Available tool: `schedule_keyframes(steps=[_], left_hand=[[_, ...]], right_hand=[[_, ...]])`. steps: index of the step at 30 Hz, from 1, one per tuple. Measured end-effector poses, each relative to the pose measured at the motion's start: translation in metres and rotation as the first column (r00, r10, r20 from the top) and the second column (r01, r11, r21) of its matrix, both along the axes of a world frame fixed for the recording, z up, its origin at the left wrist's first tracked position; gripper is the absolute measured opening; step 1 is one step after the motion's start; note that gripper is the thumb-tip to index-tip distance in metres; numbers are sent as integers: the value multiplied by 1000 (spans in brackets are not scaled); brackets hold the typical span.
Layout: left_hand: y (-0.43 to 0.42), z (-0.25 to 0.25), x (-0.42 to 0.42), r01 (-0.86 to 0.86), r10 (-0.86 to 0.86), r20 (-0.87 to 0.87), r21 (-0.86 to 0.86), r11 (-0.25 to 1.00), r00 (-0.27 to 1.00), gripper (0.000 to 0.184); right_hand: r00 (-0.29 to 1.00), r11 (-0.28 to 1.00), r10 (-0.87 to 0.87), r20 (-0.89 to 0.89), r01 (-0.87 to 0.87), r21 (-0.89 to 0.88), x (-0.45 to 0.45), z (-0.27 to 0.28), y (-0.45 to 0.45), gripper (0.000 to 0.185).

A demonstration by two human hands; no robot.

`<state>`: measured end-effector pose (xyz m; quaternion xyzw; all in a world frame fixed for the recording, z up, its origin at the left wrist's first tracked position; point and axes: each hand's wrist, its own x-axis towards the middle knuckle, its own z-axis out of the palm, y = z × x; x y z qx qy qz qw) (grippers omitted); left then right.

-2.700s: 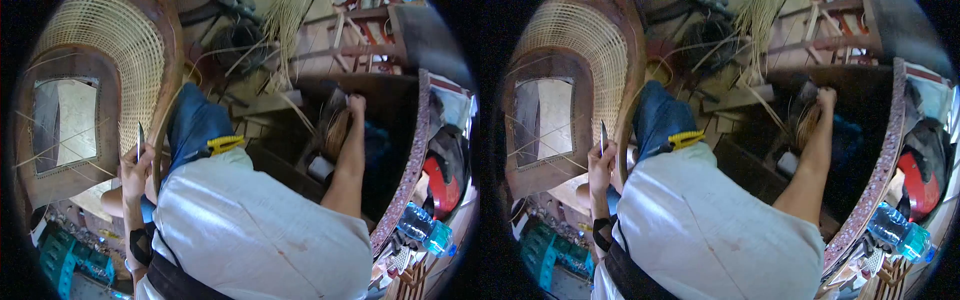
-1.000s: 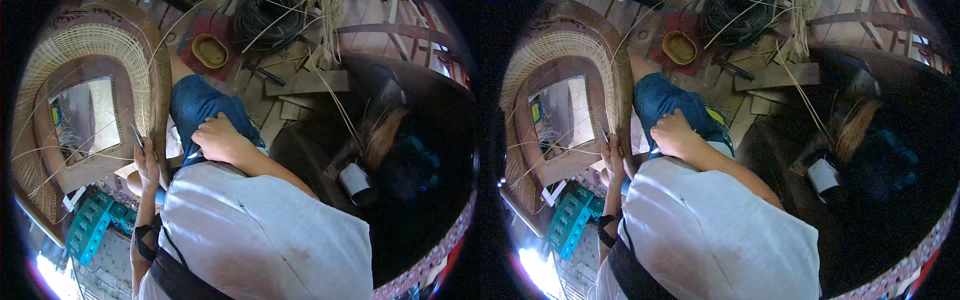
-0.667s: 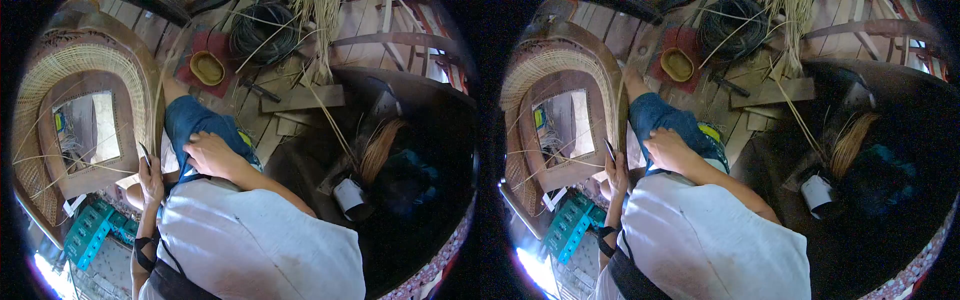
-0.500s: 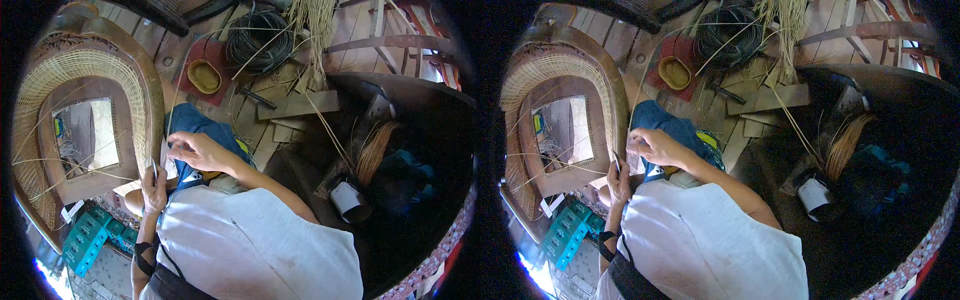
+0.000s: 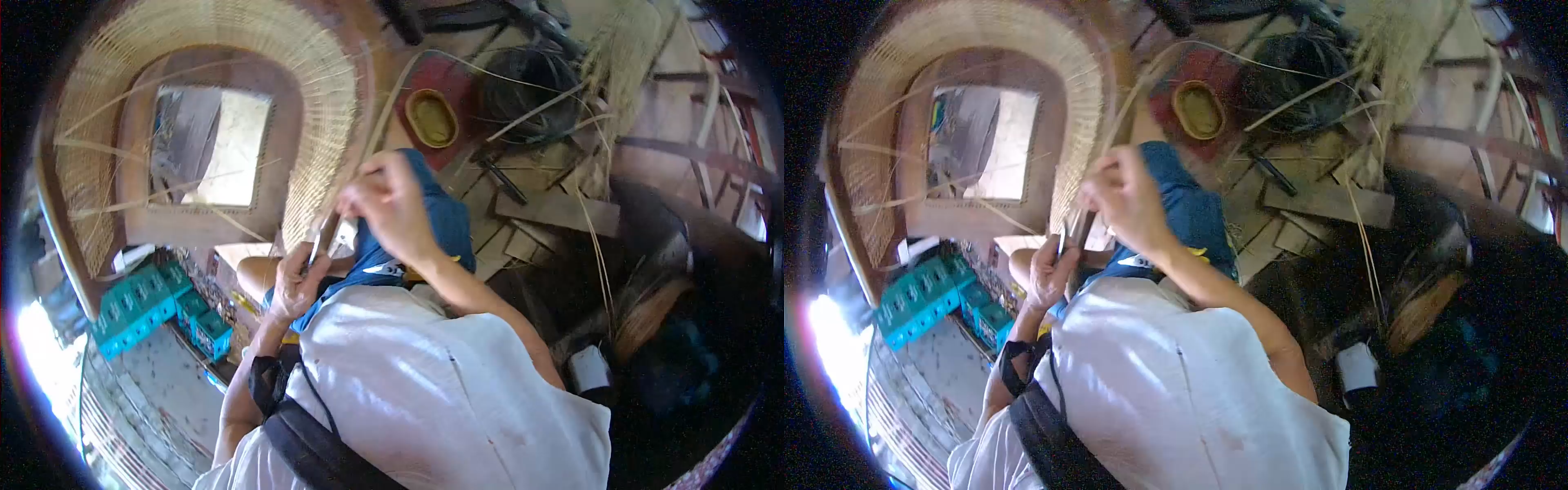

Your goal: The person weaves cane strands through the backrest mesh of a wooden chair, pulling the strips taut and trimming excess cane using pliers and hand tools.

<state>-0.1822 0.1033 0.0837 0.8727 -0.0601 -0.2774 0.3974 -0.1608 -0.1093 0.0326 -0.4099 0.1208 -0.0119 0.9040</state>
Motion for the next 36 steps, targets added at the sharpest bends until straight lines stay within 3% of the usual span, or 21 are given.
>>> schedule_keyframes(steps=[3,4,6,8,10,13,15,16,17,19,20,21,22,23,24,25,27,29,30,33,36], left_hand=[[8,10,-1,87,-87,6,-44,995,996,10],[23,-2,-1,168,-164,155,-11,986,974,9],[50,5,1,231,-304,205,317,920,930,12],[77,-1,9,76,-127,301,175,982,945,16],[130,-14,15,-111,40,228,307,945,973,21],[180,-15,17,-263,137,397,283,922,908,20],[224,-27,12,-413,256,471,269,870,844,18],[239,-29,6,-449,282,487,268,853,827,18],[253,-31,2,-574,410,532,184,798,741,18],[268,-36,-14,-704,548,569,76,706,612,18],[272,-38,-22,-759,642,498,52,649,583,18],[274,-43,-30,-806,726,417,29,591,547,19],[280,-54,-42,-795,726,376,50,604,575,20],[249,-50,-41,-831,787,314,14,556,531,19],[231,-54,-44,-837,812,259,-22,546,523,15],[222,-66,-52,-745,732,340,-119,657,591,13],[190,-63,-60,-746,735,208,-34,665,645,13],[146,-63,-58,-540,546,356,-128,832,758,15],[133,-56,-62,-396,310,413,140,908,857,15],[92,-43,-46,-138,125,452,-5,990,883,11],[78,-41,-32,-214,151,437,99,972,887,14]], right_hand=[[974,970,-226,5,224,97,24,-7,-46,22],[953,955,-298,62,298,13,32,-8,-75,21],[930,910,-336,151,362,-202,48,-9,-141,10],[897,854,-367,248,430,-292,63,-18,-220,10],[871,731,-413,266,491,-473,73,-12,-276,16],[839,31,-526,138,180,-983,97,31,-323,26],[804,-507,228,549,579,-639,63,62,-328,42],[714,-420,146,685,672,-610,72,64,-320,38],[800,-641,117,588,513,-571,67,51,-365,43],[779,-503,98,619,576,-645,69,4,-403,53],[862,-85,-173,477,469,-879,68,-18,-401,45],[924,383,-324,204,325,-864,67,-41,-397,38],[945,773,-308,-110,181,-609,73,-61,-389,34],[967,969,-195,-161,165,-185,74,-69,-324,35],[954,851,-30,-298,-132,-509,69,-81,-286,42],[875,816,-143,-463,-160,-555,67,-56,-216,55],[903,743,-25,-429,-270,-612,64,-42,-146,67],[902,799,61,-428,-300,-521,66,-30,-100,68],[912,812,89,-401,-300,-501,74,-31,-86,64],[927,887,188,-324,-302,-349,84,-54,-75,52],[966,860,156,-206,-235,-454,87,-33,-64,41]])
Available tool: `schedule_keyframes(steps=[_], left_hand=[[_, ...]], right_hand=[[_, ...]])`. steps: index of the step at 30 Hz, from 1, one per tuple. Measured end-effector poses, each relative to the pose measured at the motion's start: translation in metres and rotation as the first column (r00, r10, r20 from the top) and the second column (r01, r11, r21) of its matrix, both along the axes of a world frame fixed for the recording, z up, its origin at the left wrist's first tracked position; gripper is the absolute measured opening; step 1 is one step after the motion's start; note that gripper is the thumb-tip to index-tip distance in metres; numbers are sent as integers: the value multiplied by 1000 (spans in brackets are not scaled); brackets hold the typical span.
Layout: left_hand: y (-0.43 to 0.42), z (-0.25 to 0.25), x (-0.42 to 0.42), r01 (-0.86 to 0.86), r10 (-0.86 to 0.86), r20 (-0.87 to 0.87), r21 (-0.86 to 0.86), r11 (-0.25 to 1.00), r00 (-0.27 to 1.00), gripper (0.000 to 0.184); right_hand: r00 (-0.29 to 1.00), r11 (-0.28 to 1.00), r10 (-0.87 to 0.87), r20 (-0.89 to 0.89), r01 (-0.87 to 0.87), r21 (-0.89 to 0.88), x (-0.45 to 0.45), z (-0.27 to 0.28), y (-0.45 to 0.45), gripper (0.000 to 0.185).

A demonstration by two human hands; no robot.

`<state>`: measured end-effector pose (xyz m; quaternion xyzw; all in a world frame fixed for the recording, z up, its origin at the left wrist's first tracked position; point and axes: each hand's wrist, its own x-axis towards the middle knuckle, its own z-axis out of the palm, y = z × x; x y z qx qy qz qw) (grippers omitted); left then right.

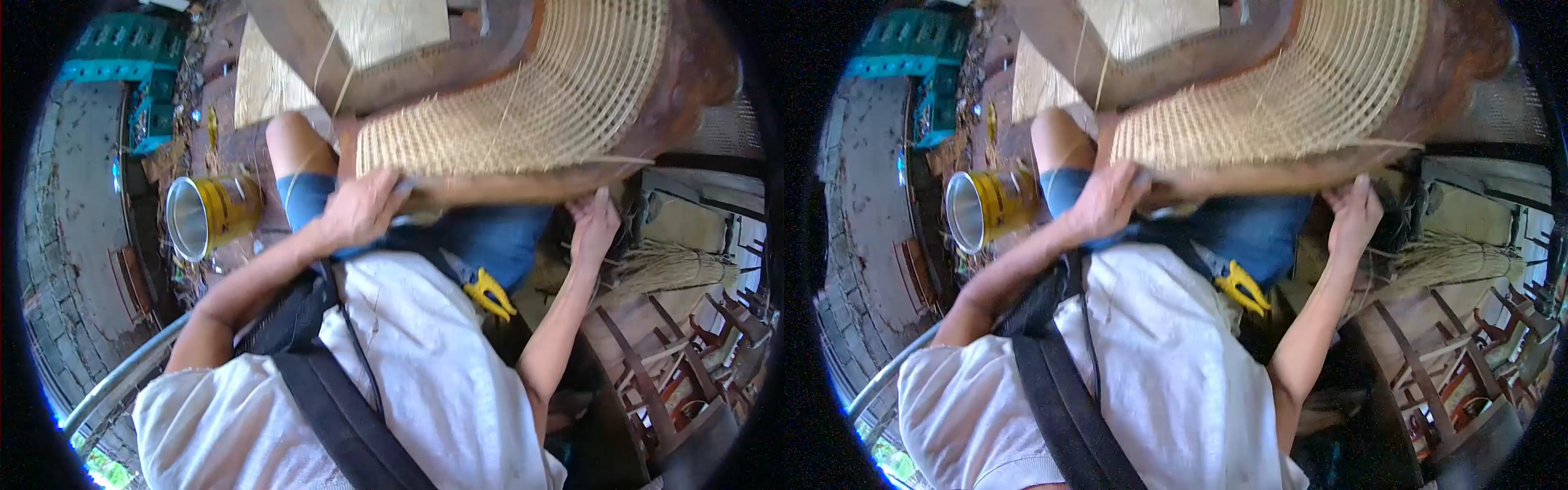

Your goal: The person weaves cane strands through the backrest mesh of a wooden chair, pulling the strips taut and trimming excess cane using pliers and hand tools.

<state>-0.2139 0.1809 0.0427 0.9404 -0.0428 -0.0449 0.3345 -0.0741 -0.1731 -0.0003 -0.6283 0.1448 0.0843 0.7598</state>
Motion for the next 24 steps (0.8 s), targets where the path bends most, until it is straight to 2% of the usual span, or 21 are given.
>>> schedule_keyframes(steps=[1,2,3,4,7,8,10,12,13,15,16,17,18,19,20,21,22,23,24], left_hand=[[-3,7,12,-43,51,64,-123,991,997,15],[-6,16,24,-56,69,142,-90,994,987,16],[-11,27,34,-99,107,190,-48,994,976,18],[-16,31,46,-142,154,191,-73,987,969,17],[-17,25,78,-189,174,446,-9,982,878,19],[-15,26,86,-197,182,448,-13,980,876,19],[-12,40,105,-337,278,422,73,939,863,19],[-17,79,105,-368,315,473,22,930,823,16],[-7,77,117,-385,327,387,81,919,862,18],[6,86,134,-442,378,264,250,862,887,21],[32,73,147,-257,246,95,551,794,965,26],[57,66,145,-322,178,296,562,762,939,28],[81,57,146,-401,103,485,564,722,868,30],[44,96,149,-375,253,278,689,620,927,27],[95,71,169,-341,93,377,671,658,921,23],[132,61,192,-249,-29,398,627,739,917,24],[168,52,213,-136,-151,414,588,797,898,24],[188,46,232,-140,-176,469,565,813,865,24],[191,45,235,-190,-151,522,542,818,839,24]], right_hand=[[998,999,32,45,-32,6,7,11,5,37],[993,998,59,103,-62,21,17,16,14,34],[994,997,73,81,-73,8,21,19,19,34],[993,998,64,103,-65,11,26,22,22,33],[984,998,55,172,-60,26,48,39,45,32],[975,997,59,214,-68,32,56,48,53,32],[965,996,81,249,-85,5,71,65,69,33],[951,993,116,287,-116,-16,86,74,78,36],[949,994,107,298,-107,-16,94,78,82,36],[903,972,224,366,-237,-10,93,85,91,28],[846,925,378,376,-329,-192,81,87,90,24],[794,844,504,340,-369,-389,64,93,84,20],[687,685,650,326,-344,-642,35,96,83,19],[649,518,755,88,-509,-687,5,106,77,20],[629,476,767,-122,-687,-549,-27,127,71,24],[519,249,816,-254,-713,-656,-52,120,68,23],[555,271,777,-297,-721,-638,-82,124,62,19],[599,267,697,-394,-727,-633,-109,108,65,18],[676,242,618,-401,-650,-721,-139,83,69,16]])
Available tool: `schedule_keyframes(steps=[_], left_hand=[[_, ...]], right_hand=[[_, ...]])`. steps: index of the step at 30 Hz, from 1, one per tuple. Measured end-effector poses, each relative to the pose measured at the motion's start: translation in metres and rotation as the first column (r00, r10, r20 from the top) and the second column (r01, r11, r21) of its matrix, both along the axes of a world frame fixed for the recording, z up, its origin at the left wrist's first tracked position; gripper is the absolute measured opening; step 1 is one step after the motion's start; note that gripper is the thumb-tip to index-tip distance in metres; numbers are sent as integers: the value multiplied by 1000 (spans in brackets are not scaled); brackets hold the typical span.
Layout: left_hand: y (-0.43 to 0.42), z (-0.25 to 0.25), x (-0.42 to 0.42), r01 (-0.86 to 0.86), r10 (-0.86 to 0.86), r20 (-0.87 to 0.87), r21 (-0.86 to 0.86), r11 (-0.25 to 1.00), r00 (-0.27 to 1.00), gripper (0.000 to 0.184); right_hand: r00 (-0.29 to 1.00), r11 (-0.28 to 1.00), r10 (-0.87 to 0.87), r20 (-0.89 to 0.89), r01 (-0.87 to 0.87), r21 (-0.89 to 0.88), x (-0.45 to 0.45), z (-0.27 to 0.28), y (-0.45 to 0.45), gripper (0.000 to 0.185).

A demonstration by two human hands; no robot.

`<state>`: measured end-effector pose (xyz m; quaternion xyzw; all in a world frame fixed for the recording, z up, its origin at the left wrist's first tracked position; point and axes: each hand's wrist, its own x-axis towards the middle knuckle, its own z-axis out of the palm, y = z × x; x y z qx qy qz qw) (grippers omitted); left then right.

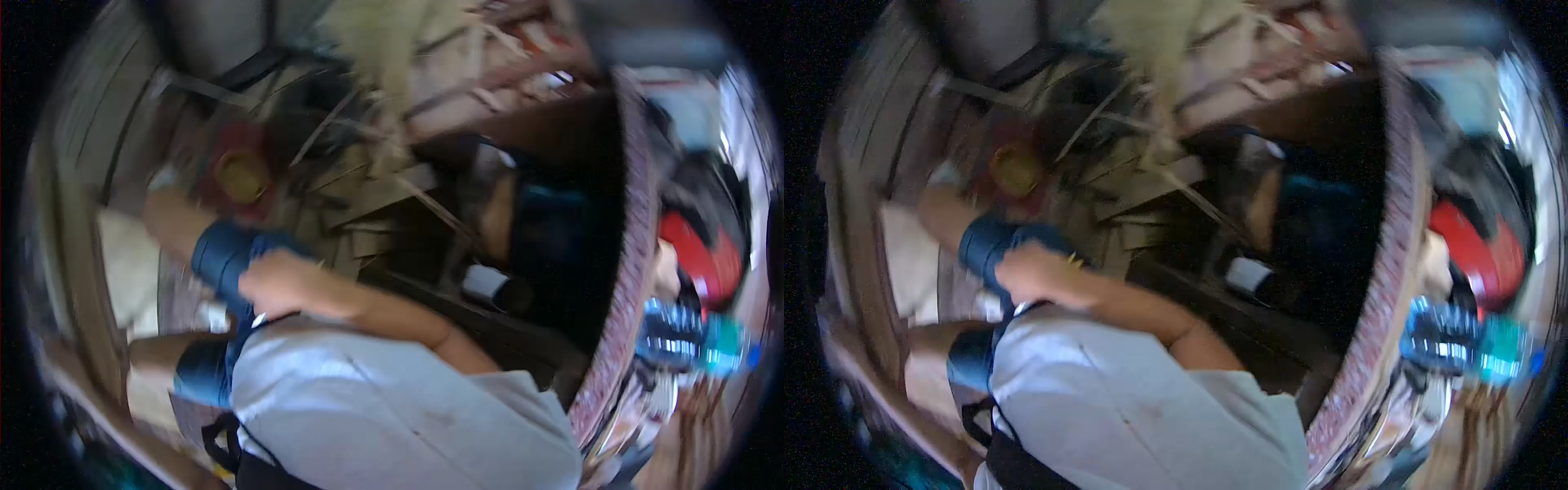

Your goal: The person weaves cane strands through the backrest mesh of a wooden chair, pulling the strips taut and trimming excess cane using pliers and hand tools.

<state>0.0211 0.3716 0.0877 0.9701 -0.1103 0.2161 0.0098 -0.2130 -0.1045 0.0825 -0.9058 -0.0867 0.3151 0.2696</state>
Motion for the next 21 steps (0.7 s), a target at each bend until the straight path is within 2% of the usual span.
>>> schedule_keyframes(steps=[3,6,9,10,12,13,15,17,19,21], left_hand=[[3,20,6,-56,63,102,-70,996,993,25],[-6,33,9,-55,73,127,-137,989,989,27],[8,44,21,96,-95,22,-414,905,995,40],[15,48,25,110,-111,21,-424,899,994,40],[19,44,43,100,-90,44,-359,928,995,38],[22,39,53,92,-78,54,-330,940,995,38],[44,33,73,63,-47,63,-268,961,997,37],[89,27,96,1,9,68,-141,990,998,36],[138,32,126,-30,27,100,32,999,995,36],[172,18,151,-6,-19,203,122,993,979,36]], right_hand=[[931,983,-183,314,180,41,-54,-29,-8,11],[885,954,-298,357,294,68,-65,-39,-13,11],[895,957,-289,339,263,120,-46,-63,-24,10],[909,972,-233,346,202,123,-40,-78,-24,9],[924,985,-156,349,117,129,-37,-72,-26,11],[917,981,-178,357,139,134,-37,-70,-31,11],[855,974,-182,485,90,207,-39,-74,-29,9],[844,967,-232,483,145,210,-36,-69,-18,9],[865,992,-129,486,115,58,-26,-77,4,8],[915,985,-142,376,92,147,-24,-59,3,9]])
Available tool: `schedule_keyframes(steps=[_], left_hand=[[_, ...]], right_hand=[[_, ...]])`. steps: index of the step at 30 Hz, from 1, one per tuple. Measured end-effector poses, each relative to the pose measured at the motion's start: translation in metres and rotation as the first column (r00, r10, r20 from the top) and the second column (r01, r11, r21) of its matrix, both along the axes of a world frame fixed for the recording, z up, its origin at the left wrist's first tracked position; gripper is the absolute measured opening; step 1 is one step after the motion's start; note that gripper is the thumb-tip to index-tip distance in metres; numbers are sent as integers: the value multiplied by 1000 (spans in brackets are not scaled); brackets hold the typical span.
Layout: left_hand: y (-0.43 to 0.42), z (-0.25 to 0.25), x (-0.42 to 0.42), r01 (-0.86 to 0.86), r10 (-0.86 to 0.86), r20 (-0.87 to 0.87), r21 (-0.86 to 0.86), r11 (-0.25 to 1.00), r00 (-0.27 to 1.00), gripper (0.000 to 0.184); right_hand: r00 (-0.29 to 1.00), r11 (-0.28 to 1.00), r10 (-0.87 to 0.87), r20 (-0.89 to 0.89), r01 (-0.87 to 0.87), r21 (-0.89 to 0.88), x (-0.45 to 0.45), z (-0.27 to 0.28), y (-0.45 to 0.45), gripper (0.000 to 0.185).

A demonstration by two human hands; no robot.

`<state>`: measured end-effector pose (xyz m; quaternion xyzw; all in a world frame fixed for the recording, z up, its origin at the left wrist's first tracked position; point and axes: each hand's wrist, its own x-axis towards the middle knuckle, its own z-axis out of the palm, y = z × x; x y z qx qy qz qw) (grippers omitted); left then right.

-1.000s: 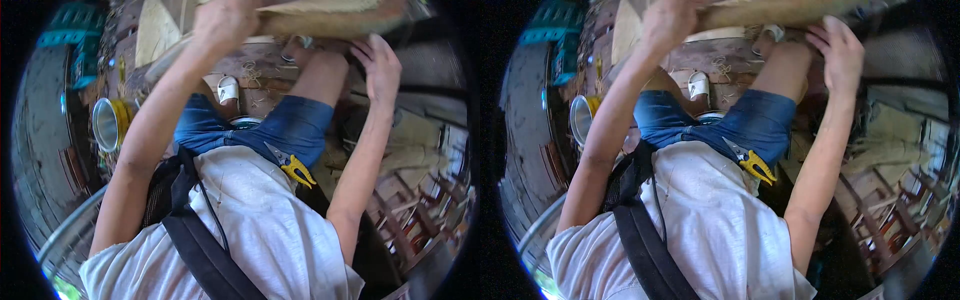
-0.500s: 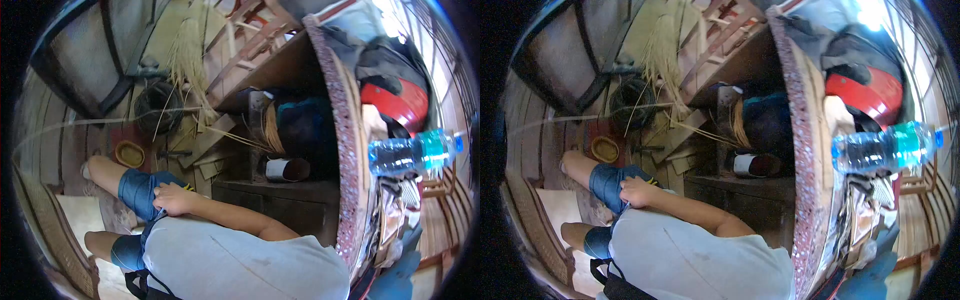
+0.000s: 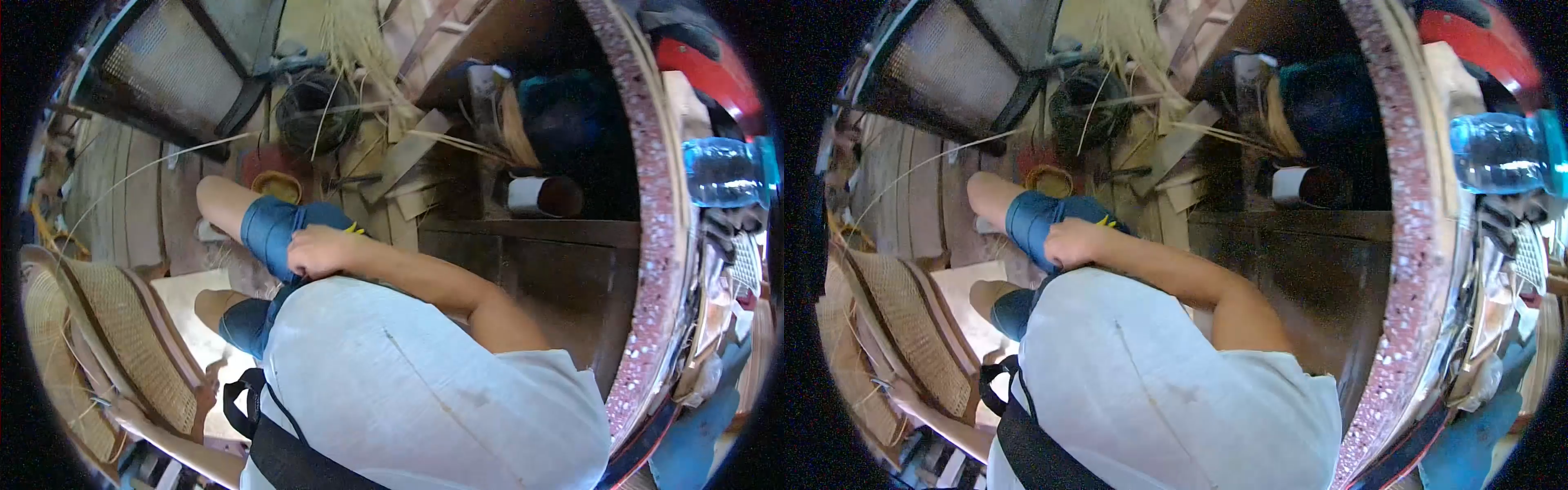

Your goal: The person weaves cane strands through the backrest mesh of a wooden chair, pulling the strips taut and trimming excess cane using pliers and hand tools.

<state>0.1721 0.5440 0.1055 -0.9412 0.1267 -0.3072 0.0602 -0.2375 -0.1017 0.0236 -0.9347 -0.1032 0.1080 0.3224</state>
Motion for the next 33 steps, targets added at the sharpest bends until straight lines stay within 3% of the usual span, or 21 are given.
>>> schedule_keyframes(steps=[1,2,3,4,6,8,10,12,16,18,19,20,21,23,26,27,29,30,33], left_hand=[[-14,17,-10,-201,189,-248,-20,979,950,43],[-22,26,-22,-212,203,-246,-11,977,948,43],[-29,31,-30,-235,200,-248,-120,964,948,45],[-33,30,-37,-256,195,-254,-234,938,947,46],[-21,44,-27,-228,248,-339,98,969,907,46],[-16,41,-34,-241,249,-290,63,969,924,46],[-25,45,-46,-258,248,-254,-8,966,935,46],[-34,44,-54,-269,249,-242,-55,961,938,46],[-50,46,-63,-290,261,-239,-95,952,935,45],[-55,48,-67,-302,270,-238,-111,947,933,45],[-57,48,-69,-311,277,-240,-116,943,931,45],[-59,47,-69,-318,282,-243,-122,940,928,45],[-61,49,-71,-324,287,-243,-127,938,926,45],[-64,48,-74,-342,304,-249,-129,931,920,45],[-64,47,-81,-361,317,-263,-142,922,911,45],[-61,47,-85,-371,324,-264,-150,917,908,45],[-61,46,-89,-381,331,-267,-161,911,905,45],[-62,45,-94,-387,335,-273,-164,907,902,45],[-65,39,-107,-406,347,-283,-186,895,894,45]], right_hand=[[1000,1000,11,-1,-11,24,-4,-2,0,9],[993,971,-62,102,36,235,-8,-4,-5,10],[971,897,-156,182,62,437,-12,-2,-12,11],[973,899,-147,177,56,435,-19,0,-20,11],[789,596,-611,64,405,694,-36,16,-51,15],[643,531,-766,-11,641,554,-53,-2,-92,14],[453,520,-825,338,843,141,-78,-28,-139,19],[172,254,-905,388,952,172,-100,-28,-183,27],[-90,-117,-787,610,993,-5,-133,-55,-304,39],[-129,-206,-739,661,978,-39,-145,-61,-368,45],[-99,-251,-869,484,932,-260,-147,-42,-392,46],[-110,-238,-953,282,847,-476,-150,-23,-416,48],[116,-70,-975,187,641,-764,-161,-24,-442,47],[205,2,-975,92,418,-908,-184,-50,-495,45],[-55,-114,-993,100,481,-869,-239,-113,-576,41],[90,-103,-982,167,489,-866,-212,-79,-542,39],[49,-130,-981,188,552,-824,-193,-64,-531,36],[-138,-193,-981,138,581,-791,-220,-84,-565,35],[31,-10,-999,27,450,-893,-250,-107,-604,35]])
